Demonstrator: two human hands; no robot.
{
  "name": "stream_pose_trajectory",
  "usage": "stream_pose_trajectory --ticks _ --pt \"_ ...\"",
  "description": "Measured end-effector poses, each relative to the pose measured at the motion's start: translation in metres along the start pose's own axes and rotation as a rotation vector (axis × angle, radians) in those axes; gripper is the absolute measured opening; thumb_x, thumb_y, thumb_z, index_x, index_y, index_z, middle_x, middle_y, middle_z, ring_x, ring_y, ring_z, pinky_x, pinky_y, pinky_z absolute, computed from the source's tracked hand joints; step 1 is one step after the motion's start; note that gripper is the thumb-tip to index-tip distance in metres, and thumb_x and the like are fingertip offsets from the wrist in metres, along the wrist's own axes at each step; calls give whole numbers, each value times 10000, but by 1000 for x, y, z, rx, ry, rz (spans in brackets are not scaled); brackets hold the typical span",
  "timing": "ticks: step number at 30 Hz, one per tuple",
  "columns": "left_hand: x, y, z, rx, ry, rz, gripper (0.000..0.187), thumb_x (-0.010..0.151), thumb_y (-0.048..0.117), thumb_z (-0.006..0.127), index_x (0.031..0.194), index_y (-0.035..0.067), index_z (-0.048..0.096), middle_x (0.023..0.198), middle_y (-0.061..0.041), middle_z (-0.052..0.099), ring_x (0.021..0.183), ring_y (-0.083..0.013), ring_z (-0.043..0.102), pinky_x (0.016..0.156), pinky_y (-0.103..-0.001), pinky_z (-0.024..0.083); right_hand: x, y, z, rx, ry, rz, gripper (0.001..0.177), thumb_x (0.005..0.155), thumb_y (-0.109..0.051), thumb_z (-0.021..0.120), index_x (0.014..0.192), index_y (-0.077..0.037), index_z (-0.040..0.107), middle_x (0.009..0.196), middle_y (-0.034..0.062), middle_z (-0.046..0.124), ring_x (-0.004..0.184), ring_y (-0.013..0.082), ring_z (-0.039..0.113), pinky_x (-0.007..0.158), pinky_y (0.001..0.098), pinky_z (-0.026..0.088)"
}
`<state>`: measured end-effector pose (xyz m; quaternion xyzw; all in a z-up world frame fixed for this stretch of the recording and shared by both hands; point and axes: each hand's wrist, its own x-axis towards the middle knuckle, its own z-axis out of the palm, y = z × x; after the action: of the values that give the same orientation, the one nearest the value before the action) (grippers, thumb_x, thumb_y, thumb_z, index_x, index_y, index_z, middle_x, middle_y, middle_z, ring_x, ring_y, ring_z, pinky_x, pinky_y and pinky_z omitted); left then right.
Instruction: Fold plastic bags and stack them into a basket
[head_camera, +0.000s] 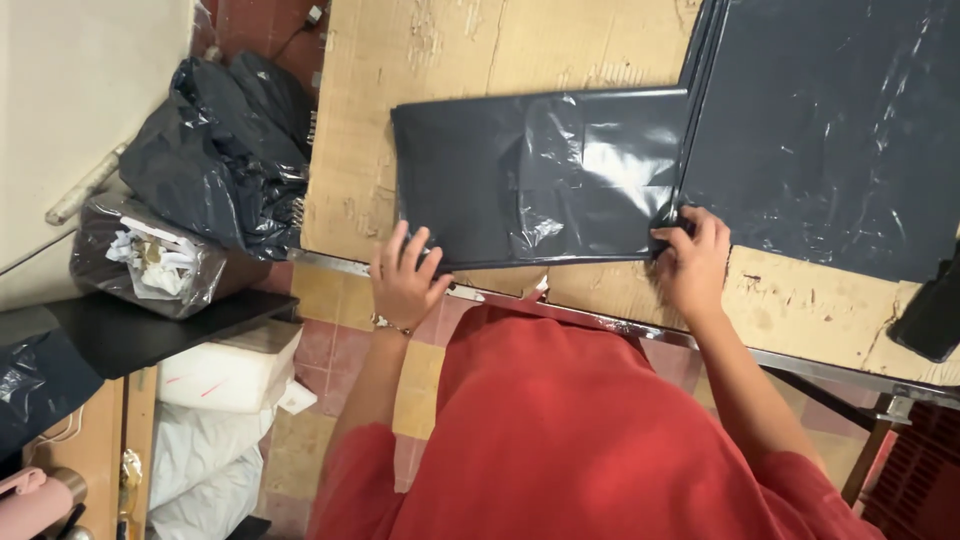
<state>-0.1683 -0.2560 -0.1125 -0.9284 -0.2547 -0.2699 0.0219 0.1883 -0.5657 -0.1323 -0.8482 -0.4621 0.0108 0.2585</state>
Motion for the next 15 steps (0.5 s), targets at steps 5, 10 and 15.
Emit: stream_pose_trajectory --ticks 5,10,15 --pt "-8 -30 39 36 -91 412 135 1044 258 535 1019 247 667 1001 35 647 1046 -175 669 850 -348 499 54 -122 -24 -255 -263 -257 832 568 -338 909 1295 -18 662 1505 279 526 1463 490 408 1195 599 330" --pt "15 -10 10 21 -93 530 212 1045 233 471 851 219 555 773 32 475 752 -164 540 689 -319 436 89 -187 30 -81 -270 -525 1388 461 -696 871 1538 42 399 1569 296 424 1493 450 351 1255 544 239" --pt "38 29 -18 -61 -124 642 201 992 212 525 791 228 526 750 33 443 729 -195 514 621 -348 417 44 -172 65 -243 -302 -528 1261 609 -744 760 1526 47 407 1541 259 469 1480 398 402 1259 513 276"
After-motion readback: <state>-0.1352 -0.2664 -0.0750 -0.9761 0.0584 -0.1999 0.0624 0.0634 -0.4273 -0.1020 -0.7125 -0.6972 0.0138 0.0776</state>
